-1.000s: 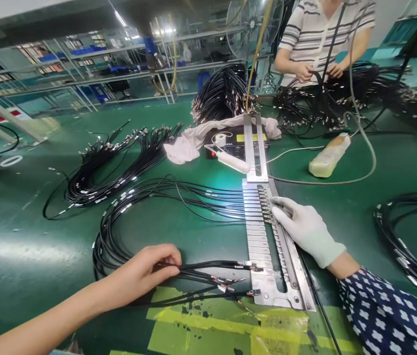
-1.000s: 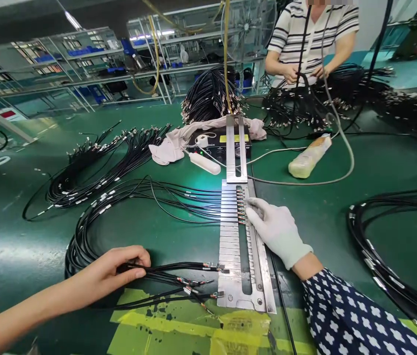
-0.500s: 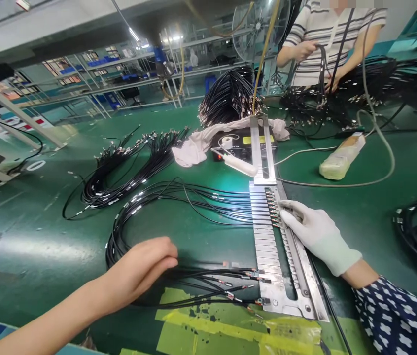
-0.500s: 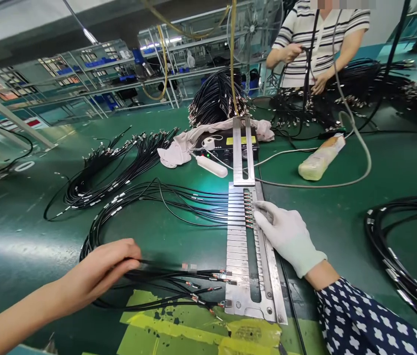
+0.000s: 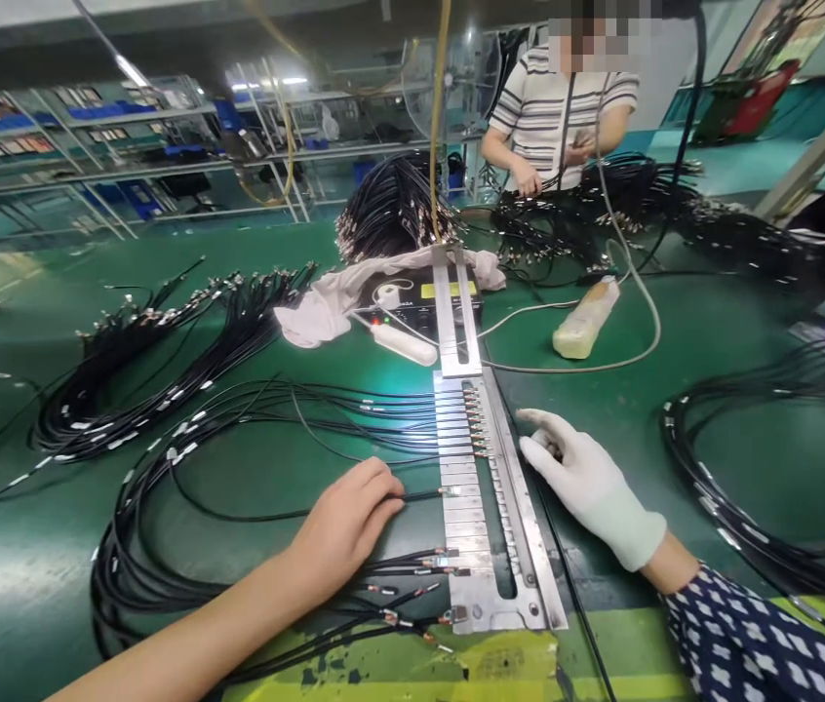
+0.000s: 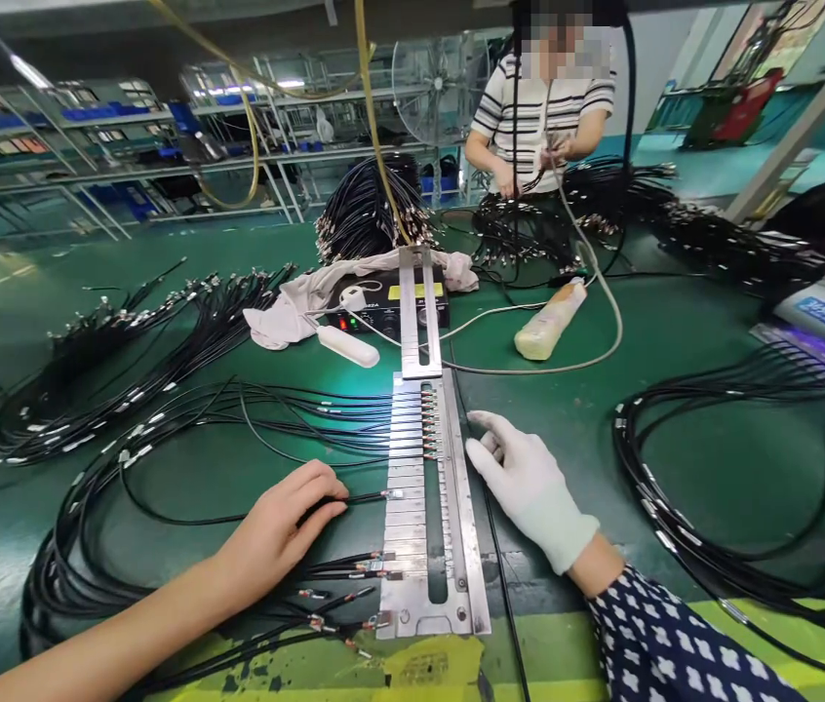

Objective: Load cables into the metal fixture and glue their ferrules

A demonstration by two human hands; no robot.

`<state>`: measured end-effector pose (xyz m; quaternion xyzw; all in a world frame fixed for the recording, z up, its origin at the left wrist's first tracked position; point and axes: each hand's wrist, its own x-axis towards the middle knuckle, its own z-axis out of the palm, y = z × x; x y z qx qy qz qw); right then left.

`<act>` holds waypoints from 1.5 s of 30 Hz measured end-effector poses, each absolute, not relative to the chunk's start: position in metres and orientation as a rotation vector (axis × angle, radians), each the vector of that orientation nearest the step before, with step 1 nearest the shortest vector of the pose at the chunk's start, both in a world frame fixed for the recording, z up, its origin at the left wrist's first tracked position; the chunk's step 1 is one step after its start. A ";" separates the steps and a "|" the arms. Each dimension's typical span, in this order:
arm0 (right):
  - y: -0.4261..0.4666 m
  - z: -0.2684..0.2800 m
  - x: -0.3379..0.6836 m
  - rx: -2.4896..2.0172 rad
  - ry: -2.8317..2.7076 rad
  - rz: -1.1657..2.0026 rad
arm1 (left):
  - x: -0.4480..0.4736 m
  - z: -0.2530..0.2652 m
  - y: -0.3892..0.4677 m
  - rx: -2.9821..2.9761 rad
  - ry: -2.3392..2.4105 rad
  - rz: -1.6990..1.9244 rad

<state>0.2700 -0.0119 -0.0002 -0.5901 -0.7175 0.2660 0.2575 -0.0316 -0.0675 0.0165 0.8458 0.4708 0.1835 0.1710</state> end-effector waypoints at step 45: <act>-0.009 -0.004 0.273 -1.556 -1.961 0.799 | -0.009 0.039 -0.054 2.413 1.285 0.232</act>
